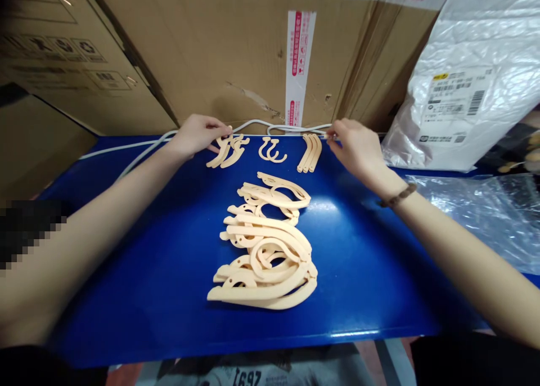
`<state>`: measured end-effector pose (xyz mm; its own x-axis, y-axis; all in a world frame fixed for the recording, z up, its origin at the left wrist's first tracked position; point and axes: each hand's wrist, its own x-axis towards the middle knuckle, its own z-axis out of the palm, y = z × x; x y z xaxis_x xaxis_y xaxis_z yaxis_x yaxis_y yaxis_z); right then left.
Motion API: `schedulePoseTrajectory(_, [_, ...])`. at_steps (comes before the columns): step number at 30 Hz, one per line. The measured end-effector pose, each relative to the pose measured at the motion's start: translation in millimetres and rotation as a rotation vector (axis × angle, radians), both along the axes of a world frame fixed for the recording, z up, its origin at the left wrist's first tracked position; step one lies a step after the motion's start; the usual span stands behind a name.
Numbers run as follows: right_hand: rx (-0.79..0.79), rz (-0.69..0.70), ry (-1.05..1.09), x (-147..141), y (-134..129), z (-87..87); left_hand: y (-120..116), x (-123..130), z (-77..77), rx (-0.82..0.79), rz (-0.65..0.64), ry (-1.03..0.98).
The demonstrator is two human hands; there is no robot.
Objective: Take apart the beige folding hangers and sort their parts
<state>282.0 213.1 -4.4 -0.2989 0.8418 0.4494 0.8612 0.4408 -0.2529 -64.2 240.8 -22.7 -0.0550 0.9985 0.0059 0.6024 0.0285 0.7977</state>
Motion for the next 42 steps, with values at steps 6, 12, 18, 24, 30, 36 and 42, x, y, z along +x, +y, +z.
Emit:
schedulePoseTrajectory(6, [-0.034, 0.089, -0.172, 13, -16, -31.0, 3, -4, -15.0, 0.157, 0.037, 0.25])
schedulePoseTrajectory(12, [0.017, 0.06, -0.133, 17, -12, -35.5, 3, -10, -22.9, 0.22, 0.032, 0.37])
schedulePoseTrajectory(18, [-0.066, 0.131, -0.022, 16, -6, -38.1, -20, 8, -4.5, 0.309, -0.065, 0.398])
schedulePoseTrajectory(24, [-0.084, 0.155, 0.013, 8, -2, -35.8, -47, 43, 10.1, 0.198, -0.68, 0.394])
schedulePoseTrajectory(30, [-0.08, 0.202, 0.015, -11, -20, -26.6, -45, 50, 8.7, 0.094, -0.786, 0.44])
schedulePoseTrajectory(36, [-0.104, 0.313, -0.178, -51, -48, -20.9, -43, 52, 11.4, 0.061, -0.789, 0.449])
schedulePoseTrajectory(42, [-0.139, 0.337, -0.277, -71, -45, -23.1, -49, 47, 15.0, 0.099, -0.708, 0.486])
